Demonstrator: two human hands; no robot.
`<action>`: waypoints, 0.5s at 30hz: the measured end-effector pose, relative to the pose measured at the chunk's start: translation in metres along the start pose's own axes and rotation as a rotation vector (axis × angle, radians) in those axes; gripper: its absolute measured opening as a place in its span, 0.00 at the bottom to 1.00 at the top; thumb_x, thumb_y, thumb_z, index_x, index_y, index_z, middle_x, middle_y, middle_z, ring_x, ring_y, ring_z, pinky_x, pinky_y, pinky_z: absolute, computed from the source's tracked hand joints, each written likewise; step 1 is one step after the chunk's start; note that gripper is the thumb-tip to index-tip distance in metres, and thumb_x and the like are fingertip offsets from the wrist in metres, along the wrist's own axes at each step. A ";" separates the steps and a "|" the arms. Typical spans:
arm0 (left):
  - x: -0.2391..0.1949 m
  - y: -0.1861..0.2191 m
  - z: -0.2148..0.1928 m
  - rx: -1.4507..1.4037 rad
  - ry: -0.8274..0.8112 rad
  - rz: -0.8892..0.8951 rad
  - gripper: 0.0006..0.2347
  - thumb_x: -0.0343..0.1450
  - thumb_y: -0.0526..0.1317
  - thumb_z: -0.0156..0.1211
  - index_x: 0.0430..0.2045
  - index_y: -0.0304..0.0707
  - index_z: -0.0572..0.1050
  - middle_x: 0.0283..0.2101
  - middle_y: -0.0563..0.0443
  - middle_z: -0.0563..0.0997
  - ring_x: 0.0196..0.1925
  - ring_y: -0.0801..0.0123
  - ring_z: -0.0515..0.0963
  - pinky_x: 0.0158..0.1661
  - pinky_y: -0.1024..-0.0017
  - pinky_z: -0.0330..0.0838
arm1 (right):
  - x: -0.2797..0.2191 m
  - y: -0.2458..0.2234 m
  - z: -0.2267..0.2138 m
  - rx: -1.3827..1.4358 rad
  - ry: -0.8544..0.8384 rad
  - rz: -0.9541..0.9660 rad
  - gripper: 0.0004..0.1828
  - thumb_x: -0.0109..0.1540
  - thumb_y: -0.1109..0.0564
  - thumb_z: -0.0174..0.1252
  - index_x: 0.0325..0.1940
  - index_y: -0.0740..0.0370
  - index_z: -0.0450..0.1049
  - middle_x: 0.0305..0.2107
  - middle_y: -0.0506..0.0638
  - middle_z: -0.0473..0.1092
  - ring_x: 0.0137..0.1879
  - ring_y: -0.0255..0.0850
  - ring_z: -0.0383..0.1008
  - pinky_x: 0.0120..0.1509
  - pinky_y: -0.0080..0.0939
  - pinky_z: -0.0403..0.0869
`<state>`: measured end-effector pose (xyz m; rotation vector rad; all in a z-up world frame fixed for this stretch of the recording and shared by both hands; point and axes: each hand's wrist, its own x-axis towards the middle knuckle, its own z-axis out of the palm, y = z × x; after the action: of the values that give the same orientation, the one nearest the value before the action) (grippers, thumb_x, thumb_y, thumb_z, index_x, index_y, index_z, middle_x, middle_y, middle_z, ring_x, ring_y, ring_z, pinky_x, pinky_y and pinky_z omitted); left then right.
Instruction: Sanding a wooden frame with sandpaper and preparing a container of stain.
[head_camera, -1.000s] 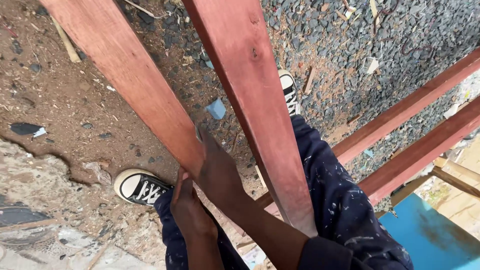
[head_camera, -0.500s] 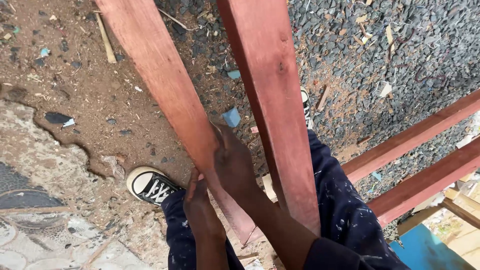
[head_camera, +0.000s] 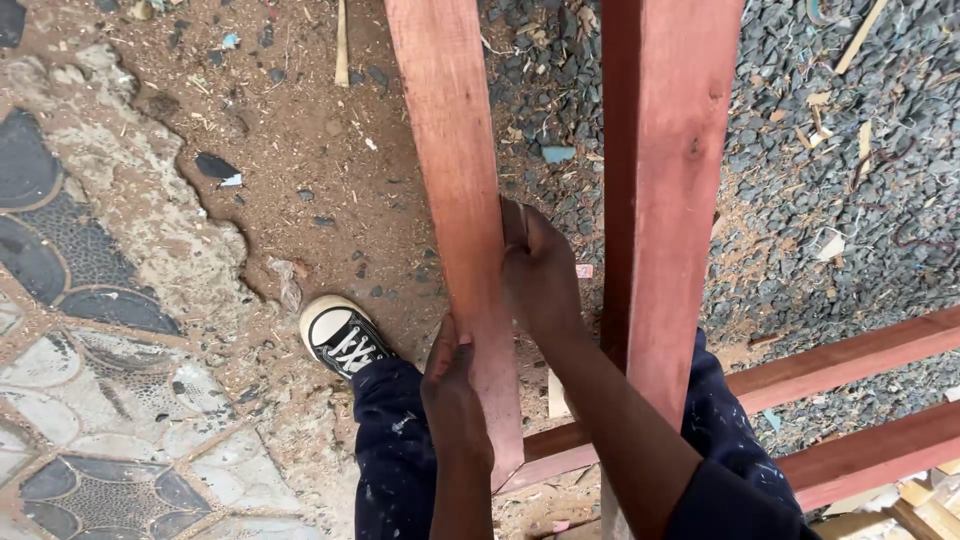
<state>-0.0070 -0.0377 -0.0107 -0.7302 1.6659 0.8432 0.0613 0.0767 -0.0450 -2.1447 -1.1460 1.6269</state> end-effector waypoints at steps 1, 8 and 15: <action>0.000 0.000 0.000 -0.006 0.005 0.002 0.29 0.67 0.36 0.59 0.67 0.35 0.67 0.72 0.54 0.69 0.73 0.74 0.67 0.70 0.74 0.57 | -0.012 0.008 0.000 -0.002 -0.007 -0.002 0.11 0.47 0.68 0.36 0.26 0.52 0.53 0.25 0.39 0.53 0.37 0.33 0.51 0.37 0.37 0.54; 0.001 0.002 0.006 0.002 0.048 0.024 0.27 0.68 0.34 0.58 0.66 0.33 0.68 0.72 0.49 0.70 0.74 0.71 0.68 0.68 0.72 0.61 | -0.106 0.129 0.003 -0.287 -0.115 0.404 0.19 0.70 0.47 0.40 0.36 0.55 0.73 0.31 0.50 0.77 0.38 0.39 0.73 0.44 0.43 0.68; 0.001 -0.004 0.002 -0.011 -0.040 0.112 0.25 0.68 0.32 0.56 0.65 0.32 0.69 0.72 0.47 0.71 0.74 0.70 0.69 0.70 0.72 0.57 | -0.011 -0.018 -0.003 -0.085 -0.005 0.082 0.19 0.50 0.67 0.40 0.33 0.55 0.76 0.27 0.41 0.70 0.35 0.34 0.63 0.37 0.39 0.62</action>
<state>-0.0027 -0.0386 -0.0129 -0.6277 1.6798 0.9406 0.0550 0.0824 -0.0251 -2.2693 -1.1628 1.6469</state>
